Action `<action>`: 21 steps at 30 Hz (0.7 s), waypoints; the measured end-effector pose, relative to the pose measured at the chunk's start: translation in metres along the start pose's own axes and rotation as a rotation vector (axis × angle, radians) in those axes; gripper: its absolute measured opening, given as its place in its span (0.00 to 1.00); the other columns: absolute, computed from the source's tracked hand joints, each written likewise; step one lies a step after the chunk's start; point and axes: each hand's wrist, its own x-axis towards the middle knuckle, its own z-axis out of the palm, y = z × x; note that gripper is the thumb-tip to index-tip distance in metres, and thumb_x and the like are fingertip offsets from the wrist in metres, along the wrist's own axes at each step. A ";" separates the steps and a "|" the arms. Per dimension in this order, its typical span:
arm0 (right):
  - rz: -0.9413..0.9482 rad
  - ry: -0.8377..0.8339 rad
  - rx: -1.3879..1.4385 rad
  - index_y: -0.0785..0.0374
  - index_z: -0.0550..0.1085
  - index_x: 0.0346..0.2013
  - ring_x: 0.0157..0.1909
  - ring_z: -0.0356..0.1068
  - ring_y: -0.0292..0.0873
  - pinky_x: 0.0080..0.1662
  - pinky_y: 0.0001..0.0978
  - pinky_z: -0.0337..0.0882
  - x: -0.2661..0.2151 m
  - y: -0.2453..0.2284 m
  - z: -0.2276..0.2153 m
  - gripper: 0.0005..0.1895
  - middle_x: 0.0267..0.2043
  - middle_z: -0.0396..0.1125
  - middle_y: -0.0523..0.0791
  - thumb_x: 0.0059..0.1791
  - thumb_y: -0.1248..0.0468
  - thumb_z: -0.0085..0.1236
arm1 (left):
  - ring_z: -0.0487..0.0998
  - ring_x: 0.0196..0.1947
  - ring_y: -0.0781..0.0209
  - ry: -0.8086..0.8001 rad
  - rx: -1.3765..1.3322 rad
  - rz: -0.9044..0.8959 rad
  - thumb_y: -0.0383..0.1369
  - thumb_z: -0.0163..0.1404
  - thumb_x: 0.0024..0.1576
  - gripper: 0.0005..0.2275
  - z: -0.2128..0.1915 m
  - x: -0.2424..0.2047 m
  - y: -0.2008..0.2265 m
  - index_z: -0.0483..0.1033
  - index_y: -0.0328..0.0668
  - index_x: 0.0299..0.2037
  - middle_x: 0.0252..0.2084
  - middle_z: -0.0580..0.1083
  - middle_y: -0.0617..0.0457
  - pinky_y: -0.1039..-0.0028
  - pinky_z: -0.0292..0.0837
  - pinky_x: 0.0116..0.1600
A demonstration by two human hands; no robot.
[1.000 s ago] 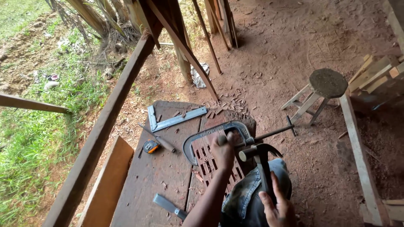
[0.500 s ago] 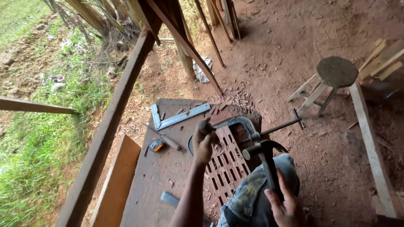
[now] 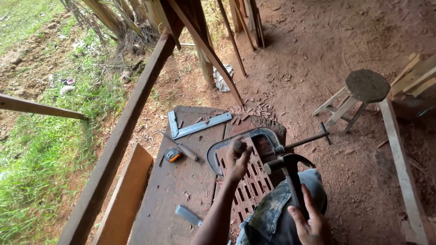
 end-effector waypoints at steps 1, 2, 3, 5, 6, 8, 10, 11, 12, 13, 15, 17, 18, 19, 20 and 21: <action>-0.037 0.011 0.018 0.52 0.59 0.72 0.09 0.59 0.35 0.15 0.27 0.59 -0.001 0.006 0.002 0.36 0.11 0.68 0.38 0.48 0.50 0.49 | 0.71 0.26 0.63 -0.117 0.009 0.065 0.34 0.55 0.61 0.11 -0.001 -0.001 -0.001 0.73 0.34 0.46 0.30 0.69 0.54 0.75 0.71 0.30; -0.036 0.009 0.017 0.52 0.59 0.72 0.09 0.59 0.35 0.15 0.27 0.59 -0.002 0.003 -0.002 0.36 0.11 0.68 0.38 0.48 0.50 0.49 | 0.71 0.26 0.63 -0.116 0.009 0.062 0.34 0.55 0.61 0.11 0.000 0.000 -0.007 0.73 0.34 0.46 0.30 0.69 0.54 0.75 0.71 0.30; 0.005 -0.039 -0.049 0.50 0.58 0.72 0.09 0.59 0.37 0.14 0.29 0.58 -0.001 0.000 -0.005 0.37 0.10 0.66 0.39 0.48 0.48 0.48 | 0.72 0.26 0.64 -0.083 -0.047 0.053 0.30 0.57 0.58 0.08 0.002 0.004 -0.012 0.72 0.38 0.41 0.31 0.71 0.54 0.76 0.73 0.31; 0.044 -0.089 -0.117 0.48 0.56 0.73 0.08 0.60 0.38 0.14 0.31 0.57 0.000 -0.006 -0.010 0.39 0.08 0.65 0.41 0.48 0.47 0.47 | 0.73 0.26 0.65 -0.048 -0.105 0.044 0.27 0.59 0.55 0.08 0.004 0.007 -0.027 0.70 0.41 0.36 0.32 0.73 0.53 0.76 0.75 0.31; 0.050 -0.106 -0.110 0.49 0.55 0.74 0.08 0.60 0.39 0.14 0.32 0.57 0.000 -0.008 -0.012 0.39 0.08 0.66 0.42 0.48 0.48 0.47 | 0.72 0.20 0.66 -0.057 -0.094 0.066 0.29 0.59 0.57 0.08 0.004 0.007 -0.038 0.69 0.41 0.35 0.26 0.72 0.54 0.77 0.73 0.25; 0.056 -0.123 -0.105 0.50 0.54 0.74 0.07 0.61 0.39 0.14 0.33 0.58 0.001 -0.012 -0.014 0.39 0.07 0.66 0.43 0.48 0.48 0.46 | 0.71 0.15 0.66 -0.067 -0.085 0.088 0.31 0.58 0.58 0.09 0.007 0.007 -0.043 0.69 0.41 0.34 0.20 0.71 0.55 0.77 0.71 0.19; 0.207 -0.168 -0.092 0.49 0.55 0.75 0.16 0.73 0.42 0.22 0.32 0.69 0.000 -0.016 -0.015 0.40 0.20 0.78 0.46 0.47 0.49 0.49 | 0.64 0.15 0.71 -0.222 -0.171 0.215 0.43 0.60 0.54 0.16 0.010 0.005 -0.031 0.64 0.50 0.26 0.18 0.65 0.64 0.79 0.63 0.22; 0.211 -0.173 -0.096 0.49 0.55 0.75 0.16 0.73 0.42 0.22 0.32 0.69 -0.002 -0.015 -0.016 0.40 0.20 0.78 0.46 0.47 0.49 0.49 | 0.64 0.15 0.71 -0.220 -0.173 0.208 0.43 0.60 0.54 0.16 0.008 0.007 -0.025 0.64 0.50 0.26 0.18 0.65 0.64 0.79 0.63 0.22; 0.205 -0.159 -0.085 0.48 0.56 0.75 0.16 0.73 0.43 0.22 0.33 0.70 -0.003 -0.013 -0.015 0.40 0.22 0.78 0.46 0.47 0.49 0.49 | 0.67 0.16 0.69 -0.237 -0.173 0.217 0.43 0.60 0.52 0.15 0.006 0.009 -0.019 0.66 0.48 0.26 0.19 0.68 0.62 0.78 0.65 0.23; 0.195 -0.145 -0.074 0.48 0.56 0.74 0.16 0.73 0.44 0.22 0.34 0.71 -0.001 -0.012 -0.015 0.41 0.24 0.79 0.47 0.46 0.50 0.50 | 0.69 0.16 0.68 -0.252 -0.174 0.229 0.42 0.59 0.51 0.13 0.004 0.014 -0.013 0.69 0.46 0.26 0.19 0.71 0.60 0.77 0.66 0.24; 0.180 -0.125 -0.009 0.49 0.57 0.74 0.29 0.77 0.44 0.32 0.32 0.74 -0.005 -0.004 -0.011 0.41 0.43 0.75 0.46 0.46 0.51 0.52 | 0.69 0.16 0.68 -0.246 -0.179 0.220 0.42 0.59 0.51 0.13 0.002 0.021 -0.022 0.69 0.46 0.25 0.19 0.71 0.60 0.77 0.65 0.22; 0.166 -0.106 0.057 0.50 0.57 0.74 0.43 0.81 0.43 0.42 0.31 0.77 -0.007 -0.002 -0.011 0.42 0.63 0.71 0.46 0.45 0.53 0.55 | 0.68 0.15 0.68 -0.239 -0.185 0.210 0.42 0.60 0.50 0.13 0.001 0.025 -0.024 0.70 0.46 0.24 0.18 0.71 0.60 0.77 0.64 0.21; 0.190 -0.103 0.070 0.50 0.59 0.73 0.26 0.73 0.42 0.30 0.30 0.69 -0.006 -0.003 -0.012 0.41 0.38 0.72 0.46 0.45 0.53 0.55 | 0.67 0.17 0.69 -0.242 -0.202 0.225 0.39 0.59 0.50 0.11 0.001 0.025 -0.021 0.70 0.46 0.25 0.19 0.71 0.60 0.78 0.63 0.25; 0.216 -0.098 0.084 0.50 0.61 0.73 0.09 0.64 0.41 0.18 0.30 0.60 -0.006 -0.004 -0.013 0.40 0.12 0.73 0.45 0.44 0.53 0.55 | 0.65 0.19 0.69 -0.246 -0.220 0.239 0.36 0.58 0.49 0.09 0.001 0.026 -0.019 0.70 0.45 0.26 0.21 0.70 0.61 0.78 0.61 0.28; 0.219 -0.103 0.078 0.50 0.61 0.73 0.09 0.64 0.41 0.18 0.30 0.60 -0.006 -0.003 -0.013 0.40 0.12 0.73 0.45 0.44 0.53 0.55 | 0.65 0.19 0.69 -0.242 -0.223 0.233 0.36 0.58 0.49 0.09 0.001 0.026 -0.018 0.70 0.45 0.26 0.21 0.70 0.61 0.78 0.61 0.28; 0.229 -0.100 0.095 0.51 0.61 0.72 0.11 0.64 0.41 0.19 0.29 0.61 -0.007 -0.002 -0.014 0.40 0.12 0.72 0.45 0.44 0.55 0.56 | 0.65 0.19 0.69 -0.248 -0.204 0.239 0.40 0.58 0.50 0.12 0.000 0.025 -0.017 0.68 0.46 0.25 0.21 0.69 0.61 0.78 0.61 0.27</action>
